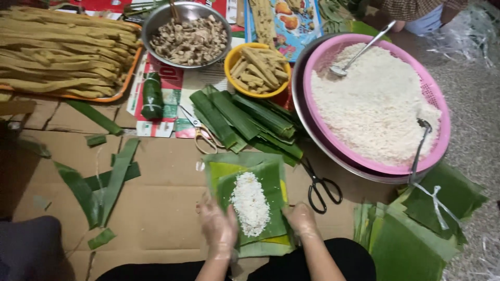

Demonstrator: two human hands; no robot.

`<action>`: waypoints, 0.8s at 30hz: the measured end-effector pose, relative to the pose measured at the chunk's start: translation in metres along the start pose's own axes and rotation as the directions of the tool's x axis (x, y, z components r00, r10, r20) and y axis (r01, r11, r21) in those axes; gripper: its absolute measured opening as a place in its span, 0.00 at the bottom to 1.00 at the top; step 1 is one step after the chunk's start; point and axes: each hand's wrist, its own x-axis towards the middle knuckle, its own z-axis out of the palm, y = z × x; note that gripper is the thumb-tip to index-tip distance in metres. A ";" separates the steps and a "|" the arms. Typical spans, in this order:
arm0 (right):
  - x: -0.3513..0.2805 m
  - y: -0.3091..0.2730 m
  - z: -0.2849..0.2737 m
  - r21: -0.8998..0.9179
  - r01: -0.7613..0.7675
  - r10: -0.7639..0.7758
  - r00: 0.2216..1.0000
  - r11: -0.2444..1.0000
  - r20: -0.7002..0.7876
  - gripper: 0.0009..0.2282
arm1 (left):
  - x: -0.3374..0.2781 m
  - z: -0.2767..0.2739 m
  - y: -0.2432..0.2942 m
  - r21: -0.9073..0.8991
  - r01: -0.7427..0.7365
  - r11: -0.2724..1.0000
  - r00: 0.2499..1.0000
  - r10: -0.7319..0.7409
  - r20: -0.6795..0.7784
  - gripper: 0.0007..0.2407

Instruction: Wrapping sticky rice and fillings in leaves to make traditional dumplings

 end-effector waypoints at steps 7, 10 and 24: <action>-0.016 -0.024 -0.005 0.435 -0.129 0.152 0.988 0.891 -0.019 0.16 | 0.027 0.003 -0.033 0.194 0.297 0.935 0.954 -0.301 -0.011 0.26; -0.033 -0.035 -0.008 0.405 -0.188 0.166 0.982 0.895 0.089 0.12 | 0.019 -0.003 -0.018 0.164 0.339 0.926 0.940 -0.342 -0.013 0.25; 0.013 0.002 0.022 0.637 -0.013 0.002 1.000 0.770 0.017 0.30 | 0.039 0.014 -0.044 -0.089 0.372 0.924 0.920 -0.354 0.170 0.17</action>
